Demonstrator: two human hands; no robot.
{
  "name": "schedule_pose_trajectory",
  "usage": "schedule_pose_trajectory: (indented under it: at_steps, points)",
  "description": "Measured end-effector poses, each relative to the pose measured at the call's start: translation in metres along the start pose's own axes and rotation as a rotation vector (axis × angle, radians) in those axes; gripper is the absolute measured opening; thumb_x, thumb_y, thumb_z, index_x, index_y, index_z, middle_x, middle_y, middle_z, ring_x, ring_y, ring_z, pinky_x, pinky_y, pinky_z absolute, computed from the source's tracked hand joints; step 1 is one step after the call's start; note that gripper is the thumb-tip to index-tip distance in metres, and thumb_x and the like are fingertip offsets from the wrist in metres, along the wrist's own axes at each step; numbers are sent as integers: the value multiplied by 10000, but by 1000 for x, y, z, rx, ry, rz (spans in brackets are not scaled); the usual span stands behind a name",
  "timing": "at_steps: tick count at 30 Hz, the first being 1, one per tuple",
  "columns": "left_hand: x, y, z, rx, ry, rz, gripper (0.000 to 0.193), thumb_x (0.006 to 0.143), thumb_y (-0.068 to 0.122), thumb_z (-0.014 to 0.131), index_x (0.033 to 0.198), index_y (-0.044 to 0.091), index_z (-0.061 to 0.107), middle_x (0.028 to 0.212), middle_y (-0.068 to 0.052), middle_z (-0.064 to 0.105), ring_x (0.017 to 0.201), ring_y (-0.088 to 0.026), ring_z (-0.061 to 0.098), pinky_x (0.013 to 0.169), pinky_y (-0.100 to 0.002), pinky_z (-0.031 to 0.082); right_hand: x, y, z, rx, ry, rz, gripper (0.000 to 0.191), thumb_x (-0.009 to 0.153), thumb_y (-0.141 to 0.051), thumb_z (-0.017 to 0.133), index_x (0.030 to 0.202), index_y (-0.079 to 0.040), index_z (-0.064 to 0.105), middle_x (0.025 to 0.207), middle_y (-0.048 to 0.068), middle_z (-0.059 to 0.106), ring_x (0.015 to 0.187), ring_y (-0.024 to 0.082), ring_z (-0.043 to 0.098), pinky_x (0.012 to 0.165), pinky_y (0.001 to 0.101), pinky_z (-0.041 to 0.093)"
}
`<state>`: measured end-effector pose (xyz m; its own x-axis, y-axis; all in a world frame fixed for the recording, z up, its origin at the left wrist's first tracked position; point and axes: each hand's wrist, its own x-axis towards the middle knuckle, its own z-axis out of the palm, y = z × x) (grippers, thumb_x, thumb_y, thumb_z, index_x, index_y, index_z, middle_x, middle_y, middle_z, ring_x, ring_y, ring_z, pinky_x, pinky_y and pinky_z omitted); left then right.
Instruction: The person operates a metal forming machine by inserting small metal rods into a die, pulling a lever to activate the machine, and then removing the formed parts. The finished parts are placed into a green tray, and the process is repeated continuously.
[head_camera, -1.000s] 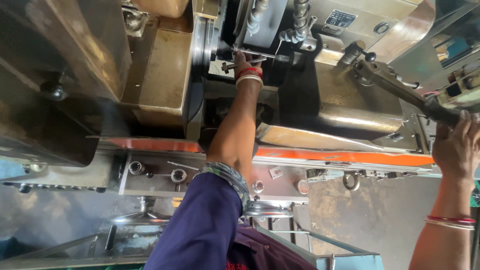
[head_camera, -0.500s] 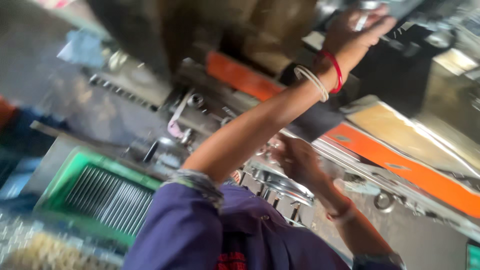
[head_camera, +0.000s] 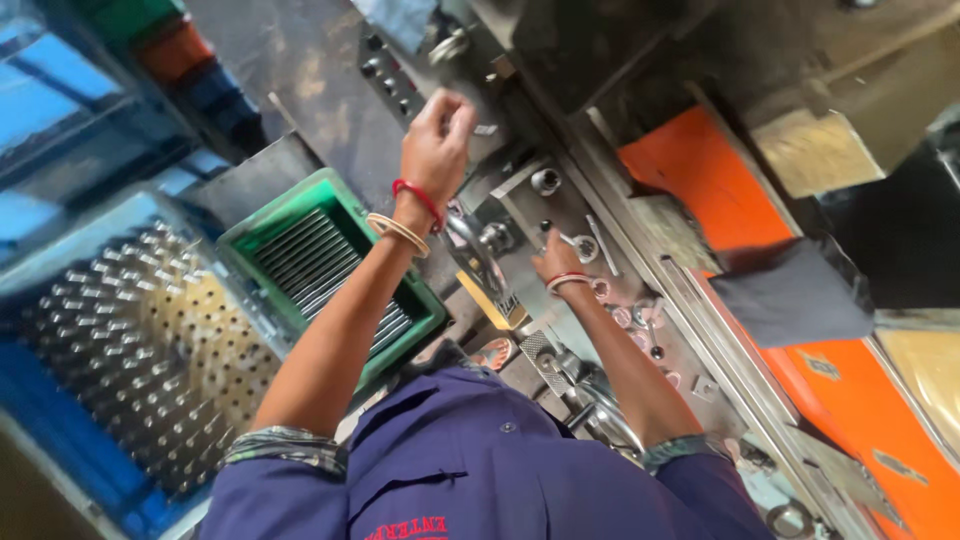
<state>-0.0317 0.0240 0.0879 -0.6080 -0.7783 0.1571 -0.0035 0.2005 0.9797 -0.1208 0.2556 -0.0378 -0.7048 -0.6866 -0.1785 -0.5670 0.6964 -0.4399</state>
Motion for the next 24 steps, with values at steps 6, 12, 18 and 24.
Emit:
schedule_pose_trajectory:
  at_steps: [6,12,18,24]
  points:
    - [-29,-66,-53,-300,71,-287,391,917,296,793,684,12,659,603,57,510,570,-24,428,499,-249,322,-5,-121,-10,701,107,-235,295,1106,-276,569,957,-44,674,771,25,635,665,122,556,579,277,413]
    - [-47,-45,-90,-204,202,-253,329,895,304,788,716,36,724,558,60,573,536,-6,467,467,-238,347,-4,-201,-5,1183,-99,-139,331,1099,-309,528,872,-79,598,612,-86,420,508,20,354,455,225,270]
    - [-58,-31,-125,-136,306,-135,378,926,306,784,722,12,664,540,3,519,560,-16,425,486,-260,375,-20,-229,19,1441,-91,-110,371,1113,-346,495,851,-89,545,603,-60,366,490,42,309,449,244,249]
    - [-67,-37,-156,-123,361,-102,363,922,308,773,735,15,669,532,-1,503,551,-17,422,478,-259,385,-28,-258,28,1422,-247,-50,373,1109,-349,479,842,-92,527,600,-71,351,479,47,313,438,243,249]
